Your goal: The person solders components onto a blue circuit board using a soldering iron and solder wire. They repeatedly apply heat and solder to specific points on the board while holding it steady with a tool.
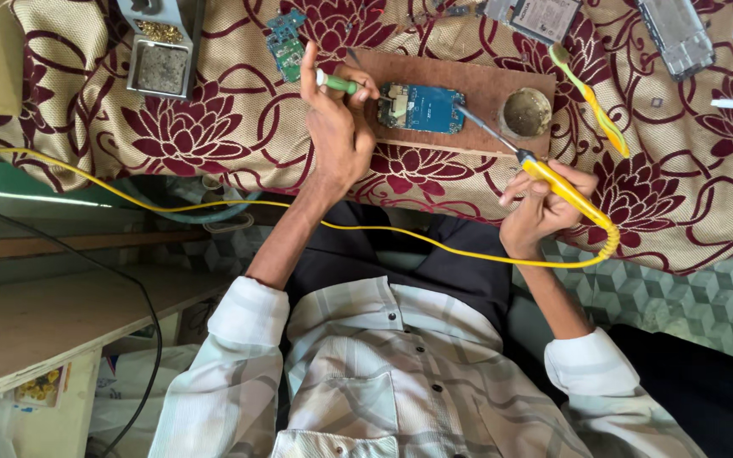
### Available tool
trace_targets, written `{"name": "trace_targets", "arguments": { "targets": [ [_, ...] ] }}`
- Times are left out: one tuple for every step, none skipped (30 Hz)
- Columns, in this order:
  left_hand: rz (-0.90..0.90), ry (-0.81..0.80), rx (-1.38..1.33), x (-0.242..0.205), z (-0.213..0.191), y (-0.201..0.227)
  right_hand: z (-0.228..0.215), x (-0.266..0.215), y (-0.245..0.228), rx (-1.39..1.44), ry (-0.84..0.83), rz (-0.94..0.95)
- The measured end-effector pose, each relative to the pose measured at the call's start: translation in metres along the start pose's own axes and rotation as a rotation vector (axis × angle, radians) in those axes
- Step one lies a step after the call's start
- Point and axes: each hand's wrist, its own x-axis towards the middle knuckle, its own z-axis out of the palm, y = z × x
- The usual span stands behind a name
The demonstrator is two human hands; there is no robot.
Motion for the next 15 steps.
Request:
{"name": "trace_targets", "arguments": {
  "targets": [
    [-0.035, -0.016, 0.010, -0.002, -0.001, 0.001, 0.000, -0.002, 0.002, 0.034, -0.020, 0.014],
    [-0.065, -0.032, 0.023, -0.002, -0.002, 0.001, 0.001, -0.003, 0.005, 0.051, -0.024, 0.016],
    [-0.095, -0.047, 0.036, 0.000, -0.003, 0.000, 0.000, -0.003, 0.006, 0.067, -0.029, 0.018],
    [-0.056, -0.025, 0.114, 0.000, -0.003, -0.001, -0.003, -0.007, 0.005, 0.077, -0.029, 0.027],
    [-0.017, -0.004, 0.191, 0.002, -0.002, -0.003, -0.003, -0.010, 0.006, 0.104, -0.017, 0.027],
    [0.027, 0.023, 0.263, 0.005, 0.002, -0.006, -0.004, -0.009, 0.008, 0.128, -0.006, 0.018],
    [-0.031, 0.070, 0.132, 0.005, 0.004, -0.007, -0.005, -0.008, 0.010, 0.152, 0.004, 0.010],
    [-0.092, 0.114, 0.001, 0.002, 0.004, -0.008, -0.006, -0.008, 0.011, 0.171, 0.011, 0.012],
    [-0.154, 0.157, -0.131, -0.001, 0.006, -0.009, -0.006, -0.008, 0.012, 0.189, 0.017, 0.015],
    [-0.130, 0.159, -0.167, -0.004, 0.007, -0.011, -0.006, -0.009, 0.013, 0.210, 0.023, 0.017],
    [-0.106, 0.161, -0.204, -0.008, 0.007, -0.012, -0.007, -0.010, 0.013, 0.216, 0.034, 0.027],
    [-0.080, 0.165, -0.240, -0.010, 0.008, -0.014, -0.007, -0.009, 0.014, 0.225, 0.043, 0.035],
    [-0.070, 0.150, -0.279, -0.011, 0.009, -0.015, -0.007, -0.008, 0.013, 0.233, 0.052, 0.042],
    [-0.057, 0.135, -0.317, -0.011, 0.010, -0.016, -0.006, -0.007, 0.013, 0.245, 0.054, 0.053],
    [-0.044, 0.119, -0.355, -0.010, 0.010, -0.017, -0.005, -0.006, 0.012, 0.257, 0.056, 0.064]
  ]
}}
